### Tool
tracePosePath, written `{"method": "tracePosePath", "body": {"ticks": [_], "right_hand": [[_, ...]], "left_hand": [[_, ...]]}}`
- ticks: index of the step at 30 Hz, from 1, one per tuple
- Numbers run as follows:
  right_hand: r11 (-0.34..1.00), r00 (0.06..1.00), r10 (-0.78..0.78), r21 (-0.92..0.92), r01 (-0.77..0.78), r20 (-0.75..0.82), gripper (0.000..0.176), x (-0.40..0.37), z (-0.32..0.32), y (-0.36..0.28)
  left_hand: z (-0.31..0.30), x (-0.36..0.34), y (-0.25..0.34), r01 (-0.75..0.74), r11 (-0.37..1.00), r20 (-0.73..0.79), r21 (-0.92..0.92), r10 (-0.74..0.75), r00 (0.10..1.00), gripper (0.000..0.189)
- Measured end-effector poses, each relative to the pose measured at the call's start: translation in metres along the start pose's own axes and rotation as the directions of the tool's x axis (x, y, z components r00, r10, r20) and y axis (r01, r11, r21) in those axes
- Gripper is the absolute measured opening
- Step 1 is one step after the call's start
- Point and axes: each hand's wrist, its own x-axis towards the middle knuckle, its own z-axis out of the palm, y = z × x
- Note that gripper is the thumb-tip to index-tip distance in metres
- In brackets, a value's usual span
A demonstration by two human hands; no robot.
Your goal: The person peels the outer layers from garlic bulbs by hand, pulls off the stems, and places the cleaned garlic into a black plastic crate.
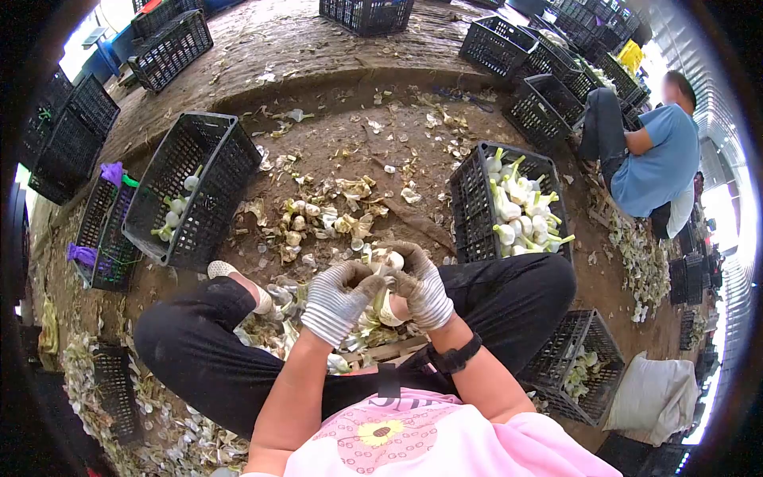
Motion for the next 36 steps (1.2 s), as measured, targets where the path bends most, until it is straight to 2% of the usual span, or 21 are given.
{"method": "tracePosePath", "body": {"ticks": [3,4,10,11,13,14,17,18,22,25,26,27,28,29,30,33,34,35,36], "right_hand": [[0.988,1.0,0.001,-0.152,-0.002,-0.007,0.042,-0.003,0.009,-0.011],[0.982,1.0,-0.023,-0.185,0.023,0.003,0.041,-0.003,0.01,-0.012],[0.951,0.996,-0.094,-0.298,0.086,-0.011,0.041,-0.004,0.012,-0.008],[0.939,0.994,-0.112,-0.327,0.106,-0.001,0.041,-0.004,0.012,-0.008],[0.982,0.999,-0.043,-0.182,0.047,0.027,0.044,-0.005,0.012,-0.009],[0.994,0.998,-0.038,-0.1,0.043,0.047,0.045,-0.006,0.012,-0.01],[0.99,0.997,0.002,0.142,-0.014,0.082,0.051,-0.008,0.017,-0.01],[0.98,0.996,0.004,0.196,-0.021,0.087,0.051,-0.008,0.019,-0.008],[0.931,0.994,0.06,0.353,-0.088,0.089,0.055,-0.007,0.009,0.011],[0.934,0.982,0.126,0.317,-0.166,0.142,0.057,-0.012,0.02,-0.006],[0.917,0.97,0.047,0.374,-0.137,0.241,0.054,-0.007,0.017,0.002],[0.991,0.966,0.067,0.097,-0.094,0.251,0.054,-0.003,0.012,0.005],[0.981,0.963,0.089,-0.188,-0.041,0.255,0.054,0.001,0.006,0.005],[0.889,0.961,0.11,-0.458,0.019,0.254,0.053,0.005,0.002,0.005],[0.927,0.944,0.31,-0.259,-0.272,0.115,0.053,0.007,0.003,0.008],[0.953,0.947,0.283,-0.156,-0.259,0.154,0.053,0.005,0.006,0.012],[0.964,0.946,0.262,-0.018,-0.264,0.19,0.055,0.004,0.008,0.011],[0.956,0.947,0.236,0.121,-0.266,0.22,0.058,0.001,0.011,0.008],[0.929,0.948,0.203,0.258,-0.265,0.243,0.06,-0.001,0.014,0.005]], "left_hand": [[-0.003,0.001,0.002,-0.093,0.969,-0.065,0.23,0.111,0.992,0.016],[-0.003,0.002,0.0,-0.173,0.939,-0.08,0.296,0.205,0.975,0.014],[-0.006,0.003,-0.002,-0.299,0.828,-0.086,0.475,0.382,0.92,0.01],[-0.006,0.003,-0.003,-0.282,0.879,-0.12,0.384,0.35,0.929,0.009],[-0.004,0.002,-0.005,-0.246,0.951,-0.173,0.188,0.279,0.945,0.006],[-0.004,0.004,-0.009,-0.109,0.993,-0.184,-0.054,0.097,0.978,0.006],[-0.003,0.011,-0.016,0.09,0.925,-0.133,-0.368,-0.148,0.98,0.01],[-0.001,0.012,-0.021,0.077,0.924,-0.137,-0.374,-0.137,0.981,0.012],[-0.001,0.015,-0.033,0.173,0.837,-0.171,-0.519,-0.3,0.938,0.011],[-0.009,0.008,-0.013,0.086,0.871,-0.182,-0.484,-0.197,0.964,0.011],[-0.012,0.004,0.006,0.041,0.925,-0.211,-0.379,-0.13,0.969,0.01],[-0.012,0.004,0.002,-0.033,0.969,-0.244,-0.245,-0.029,0.969,0.009],[-0.012,0.005,-0.006,-0.108,0.989,-0.262,-0.105,0.077,0.962,0.009],[-0.013,0.006,-0.007,-0.181,0.983,-0.265,0.037,0.184,0.947,0.009],[-0.015,0.005,-0.006,-0.229,0.969,-0.259,0.09,0.245,0.934,0.008],[-0.02,0.001,0.006,-0.008,0.947,-0.202,-0.322,-0.061,0.977,0.007],[-0.026,0.005,-0.003,0.021,0.824,-0.16,-0.566,-0.134,0.978,0.007],[-0.03,0.008,0.003,-0.058,0.679,-0.197,-0.732,-0.129,0.972,0.008],[-0.037,0.007,0.001,-0.046,0.639,-0.192,-0.768,-0.162,0.968,0.008]]}}
